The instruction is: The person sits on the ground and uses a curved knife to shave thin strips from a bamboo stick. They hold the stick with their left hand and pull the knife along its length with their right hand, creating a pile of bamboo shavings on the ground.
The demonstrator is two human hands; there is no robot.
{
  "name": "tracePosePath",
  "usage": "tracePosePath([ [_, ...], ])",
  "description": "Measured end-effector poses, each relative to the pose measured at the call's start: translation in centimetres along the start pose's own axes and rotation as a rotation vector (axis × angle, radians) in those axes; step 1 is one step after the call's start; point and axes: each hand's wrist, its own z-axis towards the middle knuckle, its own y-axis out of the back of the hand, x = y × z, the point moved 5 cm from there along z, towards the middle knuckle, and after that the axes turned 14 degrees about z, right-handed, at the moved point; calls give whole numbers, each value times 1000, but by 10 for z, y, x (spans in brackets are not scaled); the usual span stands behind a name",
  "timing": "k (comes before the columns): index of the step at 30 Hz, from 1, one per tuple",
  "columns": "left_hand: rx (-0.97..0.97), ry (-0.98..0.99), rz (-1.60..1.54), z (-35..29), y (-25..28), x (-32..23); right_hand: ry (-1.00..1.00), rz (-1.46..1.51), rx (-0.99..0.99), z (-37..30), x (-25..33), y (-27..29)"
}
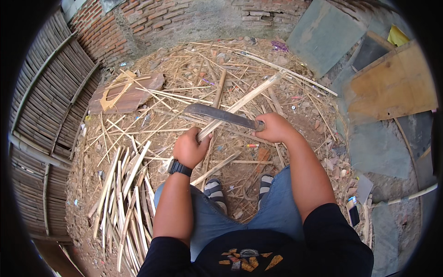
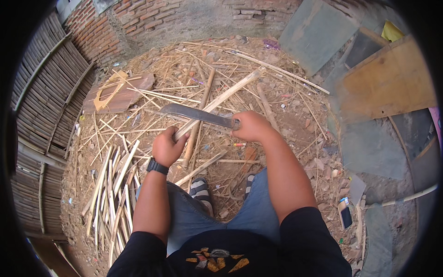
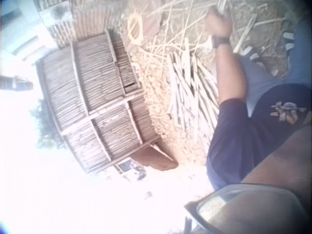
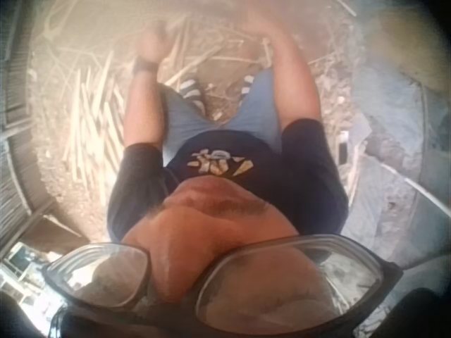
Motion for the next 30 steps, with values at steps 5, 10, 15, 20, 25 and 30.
tracePosePath([
  [5,4,25,-27,2,1,-2,-10,10,-158,0,-13,1],
  [10,-22,2,-27,0,2,-1,-47,-37,-46,-4,9,-2],
  [15,19,4,-13,0,0,-3,-50,-47,-79,5,-11,-5],
  [20,37,-11,-1,0,-1,-3,-45,-47,-43,6,1,-19],
  [25,41,-9,5,-1,-3,-3,-65,-13,-3,5,0,-19],
  [30,21,-27,-25,0,-3,-4,-22,-81,14,7,-4,-21],
])
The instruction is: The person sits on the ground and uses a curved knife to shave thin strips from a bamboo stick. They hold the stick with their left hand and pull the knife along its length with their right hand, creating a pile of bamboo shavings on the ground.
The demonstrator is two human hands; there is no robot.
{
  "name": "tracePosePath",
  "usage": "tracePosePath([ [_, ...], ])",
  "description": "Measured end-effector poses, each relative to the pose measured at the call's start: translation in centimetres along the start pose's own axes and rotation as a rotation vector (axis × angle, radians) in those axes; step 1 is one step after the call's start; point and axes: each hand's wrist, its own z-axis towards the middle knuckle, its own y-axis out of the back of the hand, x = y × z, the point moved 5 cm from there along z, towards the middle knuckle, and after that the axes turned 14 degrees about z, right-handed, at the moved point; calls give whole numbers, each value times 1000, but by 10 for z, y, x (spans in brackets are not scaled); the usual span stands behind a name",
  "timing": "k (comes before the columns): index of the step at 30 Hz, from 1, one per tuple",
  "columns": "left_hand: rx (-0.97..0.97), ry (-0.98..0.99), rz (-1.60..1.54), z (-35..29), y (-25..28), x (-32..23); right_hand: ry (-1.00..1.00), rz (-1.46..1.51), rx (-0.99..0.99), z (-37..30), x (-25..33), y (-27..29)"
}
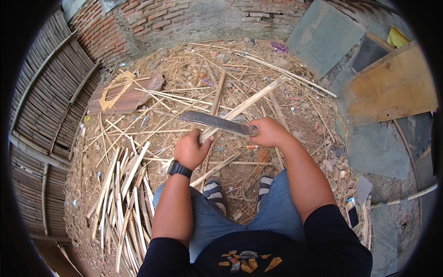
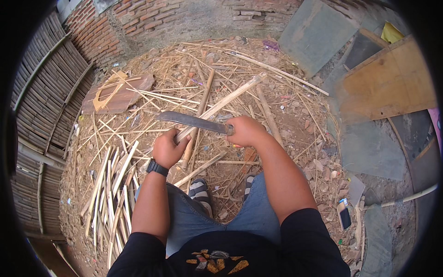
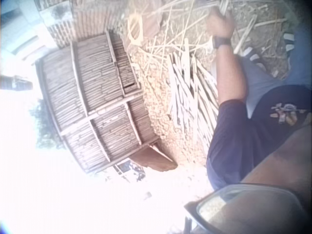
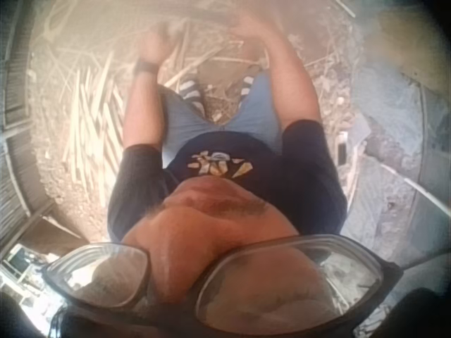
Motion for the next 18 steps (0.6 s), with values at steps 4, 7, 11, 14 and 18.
tracePosePath([
  [4,12,5,12,0,-1,1,27,-22,-20,1,0,0],
  [7,22,17,3,-1,0,0,23,-13,-11,1,0,-2],
  [11,49,5,12,-1,-1,0,0,-18,29,0,2,-2],
  [14,68,-6,33,-2,-1,-1,-15,-24,54,-2,8,-2],
  [18,126,-24,77,-2,-7,-2,-42,-33,99,0,10,-7],
])
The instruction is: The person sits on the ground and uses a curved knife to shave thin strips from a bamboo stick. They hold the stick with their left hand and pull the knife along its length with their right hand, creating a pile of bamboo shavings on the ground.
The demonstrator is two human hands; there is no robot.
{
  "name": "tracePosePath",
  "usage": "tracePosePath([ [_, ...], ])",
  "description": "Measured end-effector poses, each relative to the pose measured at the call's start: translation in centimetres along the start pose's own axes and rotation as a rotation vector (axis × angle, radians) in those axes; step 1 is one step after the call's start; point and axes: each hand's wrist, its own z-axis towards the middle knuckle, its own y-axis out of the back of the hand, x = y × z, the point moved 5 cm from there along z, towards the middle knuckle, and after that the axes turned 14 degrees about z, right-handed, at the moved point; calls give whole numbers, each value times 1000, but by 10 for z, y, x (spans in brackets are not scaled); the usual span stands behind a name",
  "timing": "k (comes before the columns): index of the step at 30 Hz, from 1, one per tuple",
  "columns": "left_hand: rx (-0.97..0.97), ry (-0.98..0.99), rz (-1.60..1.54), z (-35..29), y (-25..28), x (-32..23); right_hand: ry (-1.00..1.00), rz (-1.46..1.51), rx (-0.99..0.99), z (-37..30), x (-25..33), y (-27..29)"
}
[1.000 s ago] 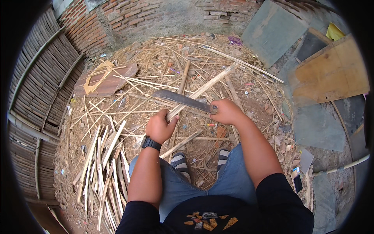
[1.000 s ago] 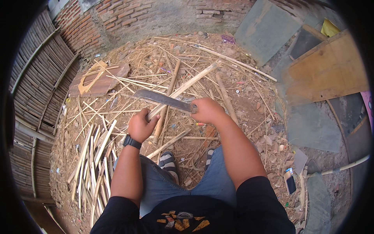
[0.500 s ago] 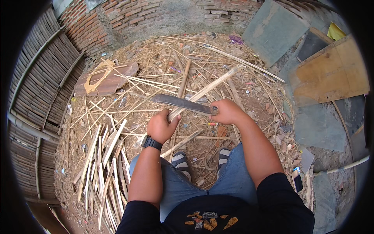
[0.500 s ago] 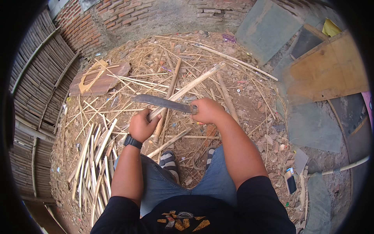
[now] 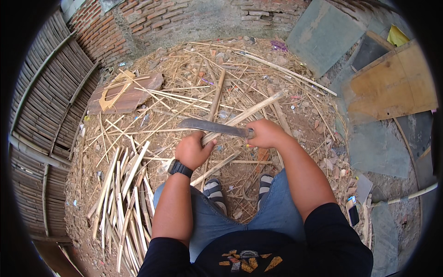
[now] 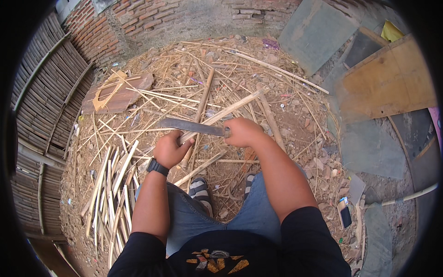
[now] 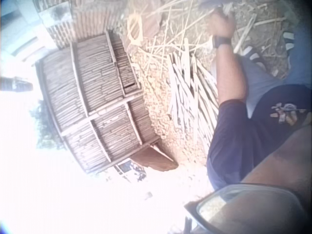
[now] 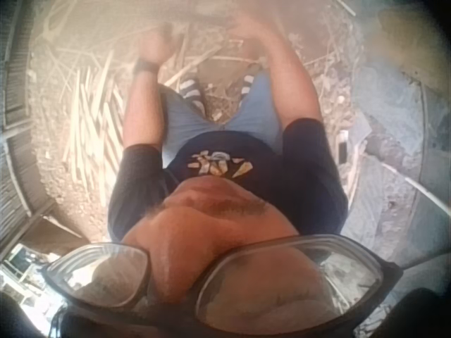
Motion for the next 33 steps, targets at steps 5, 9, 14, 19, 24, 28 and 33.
tracePosePath([
  [5,75,-41,42,-1,-5,-3,50,-16,2,5,-2,-10],
  [9,97,-39,51,-2,-4,-5,33,-38,14,5,1,-10],
  [14,88,-56,24,-2,-6,-5,26,-21,21,8,-4,-15],
  [19,111,-71,42,-2,-9,-6,11,-11,33,8,-3,-18],
  [24,121,-70,37,-2,-10,-4,11,-34,53,12,-5,-23],
  [28,144,-69,44,-2,-13,-4,29,-37,58,18,-13,-31],
  [33,175,-77,69,-2,-15,-3,41,-29,70,19,-12,-35],
])
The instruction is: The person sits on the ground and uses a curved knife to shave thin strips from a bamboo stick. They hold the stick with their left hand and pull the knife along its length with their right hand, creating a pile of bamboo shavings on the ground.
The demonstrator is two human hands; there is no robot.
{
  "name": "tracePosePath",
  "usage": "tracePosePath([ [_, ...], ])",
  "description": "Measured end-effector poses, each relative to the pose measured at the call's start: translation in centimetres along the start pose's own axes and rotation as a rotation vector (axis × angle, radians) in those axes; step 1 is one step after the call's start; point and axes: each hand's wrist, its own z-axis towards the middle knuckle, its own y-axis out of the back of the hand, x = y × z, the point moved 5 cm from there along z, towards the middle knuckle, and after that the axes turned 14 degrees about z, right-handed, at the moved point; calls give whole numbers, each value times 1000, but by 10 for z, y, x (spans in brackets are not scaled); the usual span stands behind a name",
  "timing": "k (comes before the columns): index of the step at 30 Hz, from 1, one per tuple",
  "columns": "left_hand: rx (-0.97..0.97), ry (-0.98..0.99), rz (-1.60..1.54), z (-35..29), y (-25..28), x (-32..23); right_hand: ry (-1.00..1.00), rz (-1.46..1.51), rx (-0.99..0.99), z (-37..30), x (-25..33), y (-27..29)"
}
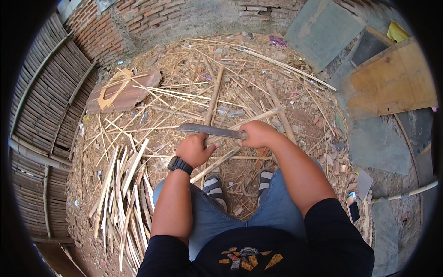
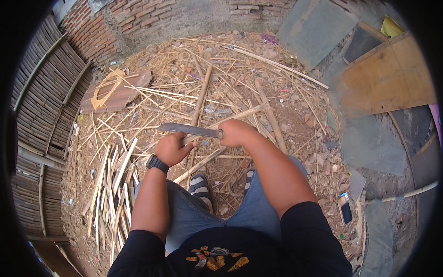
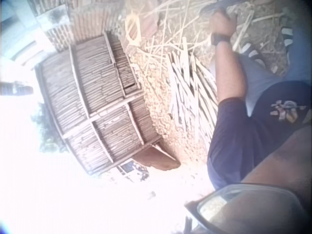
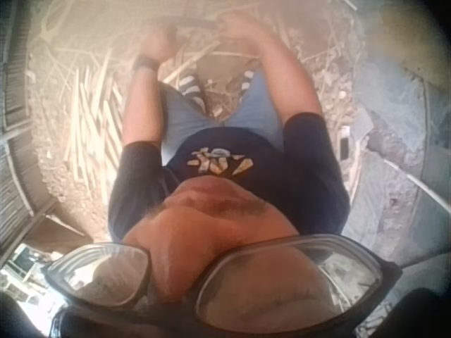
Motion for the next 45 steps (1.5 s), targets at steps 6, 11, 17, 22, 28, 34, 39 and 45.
tracePosePath([
  [6,19,-11,15,1,-5,1,10,-7,2,1,-2,-4],
  [11,35,-29,18,2,-10,1,-4,-10,29,6,-7,-11],
  [17,38,-26,24,2,-11,3,-22,-12,55,4,0,-11],
  [22,39,-27,44,2,-10,2,-30,-17,60,3,2,-10],
  [28,100,-12,63,2,-8,0,-37,-7,73,1,4,-9],
  [34,92,-26,63,1,-10,1,-28,-23,72,4,1,-13],
  [39,109,-32,71,1,-10,0,-15,-31,75,6,-2,-19],
  [45,112,-2,71,0,-7,-2,7,-20,53,3,6,-8],
])
